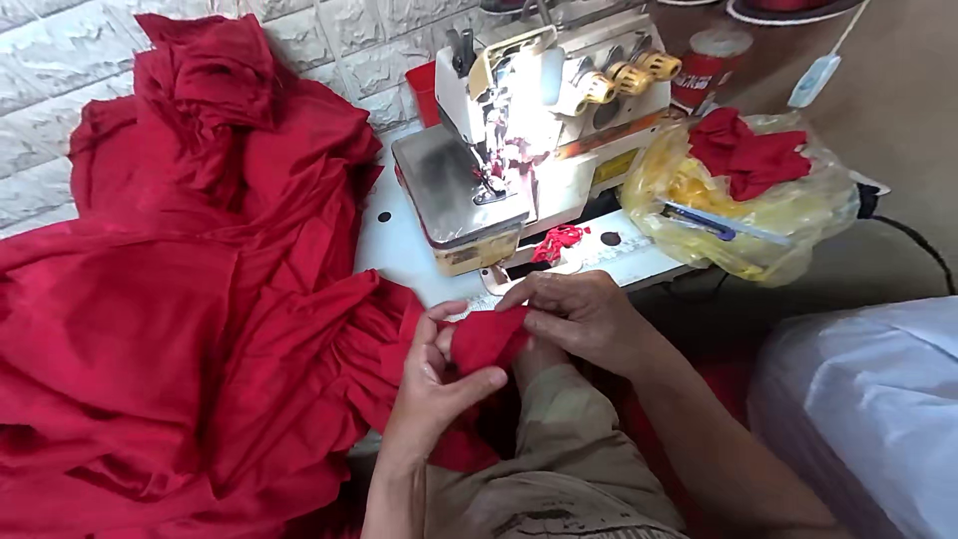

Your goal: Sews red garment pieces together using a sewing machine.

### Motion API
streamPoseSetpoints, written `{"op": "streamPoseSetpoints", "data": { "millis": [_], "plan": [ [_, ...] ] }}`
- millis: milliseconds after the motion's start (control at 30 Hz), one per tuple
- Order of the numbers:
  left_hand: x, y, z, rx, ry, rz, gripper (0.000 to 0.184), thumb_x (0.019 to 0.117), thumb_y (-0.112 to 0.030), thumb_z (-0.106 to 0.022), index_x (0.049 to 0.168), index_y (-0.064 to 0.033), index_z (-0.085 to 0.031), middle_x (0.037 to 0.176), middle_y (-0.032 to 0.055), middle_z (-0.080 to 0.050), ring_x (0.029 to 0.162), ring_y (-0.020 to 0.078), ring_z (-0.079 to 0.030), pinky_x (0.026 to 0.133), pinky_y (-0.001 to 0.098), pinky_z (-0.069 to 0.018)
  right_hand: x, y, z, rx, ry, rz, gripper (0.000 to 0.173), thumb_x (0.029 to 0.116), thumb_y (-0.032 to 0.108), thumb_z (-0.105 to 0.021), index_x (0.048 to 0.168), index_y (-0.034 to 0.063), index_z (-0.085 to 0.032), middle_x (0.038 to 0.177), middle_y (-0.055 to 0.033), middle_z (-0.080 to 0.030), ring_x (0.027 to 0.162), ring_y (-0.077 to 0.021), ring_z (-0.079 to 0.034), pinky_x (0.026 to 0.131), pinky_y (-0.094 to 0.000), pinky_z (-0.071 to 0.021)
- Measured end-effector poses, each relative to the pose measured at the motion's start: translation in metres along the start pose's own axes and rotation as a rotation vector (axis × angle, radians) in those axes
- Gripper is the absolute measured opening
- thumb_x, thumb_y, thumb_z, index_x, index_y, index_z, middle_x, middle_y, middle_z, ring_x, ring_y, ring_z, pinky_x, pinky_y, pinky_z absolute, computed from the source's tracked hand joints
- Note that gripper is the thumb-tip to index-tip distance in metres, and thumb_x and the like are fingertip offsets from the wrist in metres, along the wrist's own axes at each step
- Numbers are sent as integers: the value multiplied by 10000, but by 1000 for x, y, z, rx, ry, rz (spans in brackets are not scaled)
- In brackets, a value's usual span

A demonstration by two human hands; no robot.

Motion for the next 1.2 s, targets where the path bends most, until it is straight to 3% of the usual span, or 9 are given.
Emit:
{"op": "streamPoseSetpoints", "data": {
  "millis": [133,233,400,500,600,733,933,1067,1200],
  "plan": [
    [-1,-3,-6,515,-197,40,807,791,-315,-844,1419,-35,-422,960,17,-698,872,85,-682,813,300,-586,-2,-1,-5,-37,89,11,109,905,105,-671,956,43,-743,796,51,-643,673,80,-514,604,-75,-431],
    [-1,-5,-13,750,-288,-74,506,871,-220,-672,1315,-10,-549,919,32,-678,836,117,-659,751,332,-560,-6,-2,-7,-49,84,2,136,938,183,-708,936,56,-755,780,61,-655,648,92,-503,586,-67,-414],
    [-2,-8,-19,963,-308,-288,173,930,-54,-580,1022,-58,-726,1121,102,-686,1061,238,-633,897,416,-504,-12,-11,-3,-62,23,-71,143,954,205,-700,945,73,-757,737,74,-649,605,86,-503,556,-81,-417],
    [-3,-6,-18,946,-237,-252,171,1002,-112,-582,1059,-27,-719,956,69,-705,879,138,-678,805,297,-568,-15,-17,-1,-81,6,-107,138,950,221,-707,945,93,-759,721,85,-650,592,81,-509,548,-91,-424],
    [-5,-5,-19,875,-211,-222,213,983,-236,-665,1029,-33,-712,791,8,-637,685,49,-574,652,198,-492,-18,-20,-2,-99,-2,-105,127,943,214,-712,939,98,-764,751,80,-670,617,75,-532,567,-99,-443],
    [-9,-8,-19,935,-227,-228,166,977,-173,-663,994,-61,-784,907,32,-694,837,76,-657,785,218,-549,-20,-19,-1,-302,-83,-3,142,913,269,-725,902,149,-799,849,70,-674,786,-2,-575,705,-177,-466],
    [-13,-1,-19,762,-252,-166,159,964,-64,-597,1017,16,-724,1041,101,-699,723,41,-642,650,183,-561,-23,-3,-6,-530,-105,145,169,940,251,-685,901,135,-802,727,22,-668,708,-117,-546,722,-323,-388],
    [-10,2,-23,705,-322,-149,134,912,-162,-711,928,-35,-671,846,19,-651,688,26,-605,635,177,-531,-25,11,-13,-660,-117,293,185,961,238,-675,915,119,-809,680,-13,-644,661,-155,-541,689,-341,-375],
    [-10,4,-24,919,-346,-160,88,926,-136,-672,936,-56,-707,837,30,-708,746,75,-669,688,238,-552,-26,15,-14,-718,-125,323,177,963,232,-679,926,129,-818,691,-21,-655,678,-167,-559,712,-347,-386]
  ]
}}
Point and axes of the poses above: each hand's wrist, its own x-axis towards the middle knuckle, its own z-axis out of the back of the hand, y = z × x, the point moved 6 cm from there along x, towards the middle knuckle
